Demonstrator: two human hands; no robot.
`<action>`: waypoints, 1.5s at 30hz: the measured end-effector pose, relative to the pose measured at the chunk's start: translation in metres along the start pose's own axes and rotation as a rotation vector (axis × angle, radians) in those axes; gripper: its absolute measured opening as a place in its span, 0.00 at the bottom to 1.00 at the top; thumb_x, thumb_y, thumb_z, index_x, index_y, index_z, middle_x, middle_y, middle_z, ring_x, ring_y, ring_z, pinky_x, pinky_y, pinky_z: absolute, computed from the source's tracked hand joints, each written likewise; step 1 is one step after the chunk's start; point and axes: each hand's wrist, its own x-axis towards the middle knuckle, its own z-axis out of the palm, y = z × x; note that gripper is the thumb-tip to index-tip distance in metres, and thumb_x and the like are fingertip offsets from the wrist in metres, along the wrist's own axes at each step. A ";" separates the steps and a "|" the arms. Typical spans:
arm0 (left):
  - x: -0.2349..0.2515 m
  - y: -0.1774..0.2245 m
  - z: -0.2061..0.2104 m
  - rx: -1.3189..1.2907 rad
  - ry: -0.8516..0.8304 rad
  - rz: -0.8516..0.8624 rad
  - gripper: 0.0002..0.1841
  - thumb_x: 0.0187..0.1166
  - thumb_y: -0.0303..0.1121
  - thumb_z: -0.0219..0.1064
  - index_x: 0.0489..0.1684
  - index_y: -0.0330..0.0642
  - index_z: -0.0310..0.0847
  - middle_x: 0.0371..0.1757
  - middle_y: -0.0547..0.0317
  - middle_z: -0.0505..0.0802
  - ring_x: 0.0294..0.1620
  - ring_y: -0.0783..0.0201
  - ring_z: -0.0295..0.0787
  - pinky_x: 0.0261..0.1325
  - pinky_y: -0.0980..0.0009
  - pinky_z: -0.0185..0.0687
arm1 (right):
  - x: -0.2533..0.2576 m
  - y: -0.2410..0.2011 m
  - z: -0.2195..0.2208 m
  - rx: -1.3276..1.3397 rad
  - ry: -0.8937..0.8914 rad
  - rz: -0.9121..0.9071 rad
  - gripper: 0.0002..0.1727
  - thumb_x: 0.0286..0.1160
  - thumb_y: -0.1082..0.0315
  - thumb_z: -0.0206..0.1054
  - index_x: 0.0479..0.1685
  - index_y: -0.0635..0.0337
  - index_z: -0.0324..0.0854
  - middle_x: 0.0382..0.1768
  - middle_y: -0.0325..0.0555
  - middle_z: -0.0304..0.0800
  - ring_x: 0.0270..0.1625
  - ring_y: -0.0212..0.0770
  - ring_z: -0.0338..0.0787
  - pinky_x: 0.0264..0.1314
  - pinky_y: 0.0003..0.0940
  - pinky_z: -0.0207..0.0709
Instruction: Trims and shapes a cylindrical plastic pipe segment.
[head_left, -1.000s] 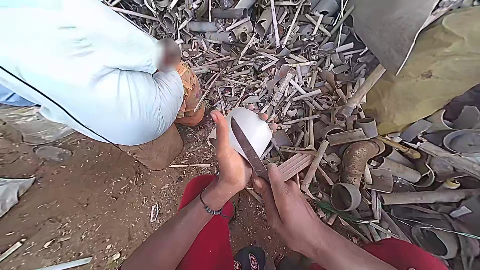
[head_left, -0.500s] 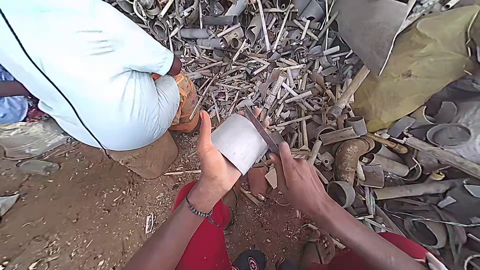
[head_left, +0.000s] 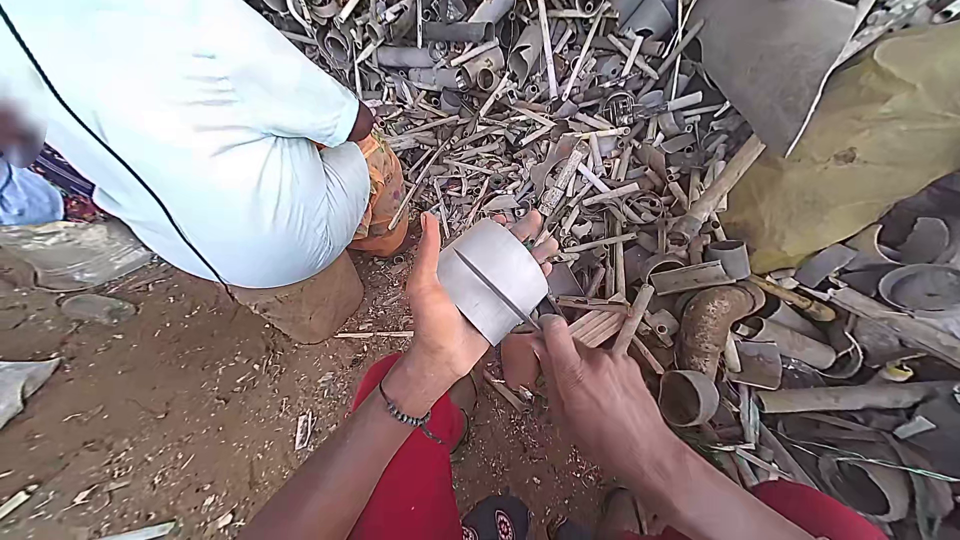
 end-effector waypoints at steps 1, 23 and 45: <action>0.000 0.000 0.000 0.014 -0.007 0.001 0.50 0.80 0.76 0.27 0.79 0.42 0.70 0.75 0.37 0.83 0.72 0.40 0.84 0.71 0.45 0.82 | -0.002 -0.003 0.003 -0.036 -0.002 -0.010 0.14 0.79 0.66 0.60 0.56 0.64 0.81 0.12 0.43 0.76 0.10 0.48 0.80 0.08 0.39 0.70; 0.003 0.004 0.007 0.317 0.198 0.251 0.33 0.92 0.57 0.32 0.75 0.44 0.74 0.74 0.51 0.86 0.70 0.53 0.86 0.69 0.52 0.84 | 0.001 0.025 -0.016 0.618 0.389 0.132 0.25 0.92 0.55 0.55 0.76 0.62 0.58 0.32 0.39 0.84 0.24 0.28 0.84 0.24 0.27 0.84; -0.005 0.001 0.010 -0.003 0.240 -0.063 0.42 0.84 0.71 0.39 0.72 0.41 0.78 0.60 0.40 0.90 0.60 0.47 0.91 0.60 0.46 0.88 | 0.000 0.023 -0.001 0.490 -0.025 0.180 0.22 0.94 0.52 0.43 0.46 0.59 0.77 0.13 0.30 0.70 0.14 0.24 0.75 0.15 0.23 0.69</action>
